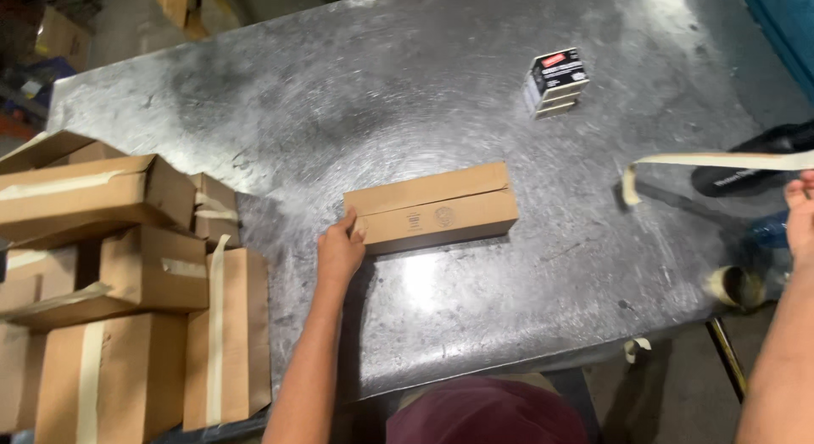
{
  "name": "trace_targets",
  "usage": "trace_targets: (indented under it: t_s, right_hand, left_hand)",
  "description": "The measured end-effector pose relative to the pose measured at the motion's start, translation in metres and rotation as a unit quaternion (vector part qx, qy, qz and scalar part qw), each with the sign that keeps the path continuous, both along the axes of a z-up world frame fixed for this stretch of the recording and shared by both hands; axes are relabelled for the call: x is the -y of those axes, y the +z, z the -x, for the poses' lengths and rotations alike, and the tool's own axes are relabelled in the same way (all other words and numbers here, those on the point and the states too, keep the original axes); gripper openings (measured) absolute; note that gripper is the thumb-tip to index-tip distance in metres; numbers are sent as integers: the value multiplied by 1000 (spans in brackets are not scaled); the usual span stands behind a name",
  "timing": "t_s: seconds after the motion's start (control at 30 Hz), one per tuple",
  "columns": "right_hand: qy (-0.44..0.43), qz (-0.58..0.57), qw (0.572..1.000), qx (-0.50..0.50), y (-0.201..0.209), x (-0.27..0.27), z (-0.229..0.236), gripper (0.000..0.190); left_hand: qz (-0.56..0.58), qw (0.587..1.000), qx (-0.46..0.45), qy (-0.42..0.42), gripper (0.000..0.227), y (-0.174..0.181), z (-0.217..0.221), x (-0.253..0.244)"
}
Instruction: The person packs items into small cardboard boxes, sealing some with tape and unfolding others, on a metal workbench.
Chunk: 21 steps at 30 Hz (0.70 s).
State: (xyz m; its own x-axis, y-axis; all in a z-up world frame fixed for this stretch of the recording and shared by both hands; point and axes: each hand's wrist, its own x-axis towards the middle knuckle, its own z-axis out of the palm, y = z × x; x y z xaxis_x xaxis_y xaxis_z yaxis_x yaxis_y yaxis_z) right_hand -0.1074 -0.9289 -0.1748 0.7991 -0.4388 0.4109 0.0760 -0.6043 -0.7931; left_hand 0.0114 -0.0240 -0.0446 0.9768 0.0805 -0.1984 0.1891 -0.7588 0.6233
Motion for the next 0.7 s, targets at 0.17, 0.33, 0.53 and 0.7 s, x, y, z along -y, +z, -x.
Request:
trace_targets:
  t_s: [0.17,0.33,0.53,0.7]
  right_hand:
    - [-66,-406,907,91,141,-113,50,21]
    - [-88,-399,896,172,206,-157,112,46]
    - [-211,-411,860,216,209,-157,199,59]
    - [-216,-350,885,216,169,-158,281,34]
  left_hand:
    - [-54,997,43,-41,55,-21,-9,-13]
    - [-76,994,27,-77,60,-4,-9,-14]
    - [-61,997,-43,-30,60,45,5,5]
    - [-66,995,-53,-42,60,47,3,2]
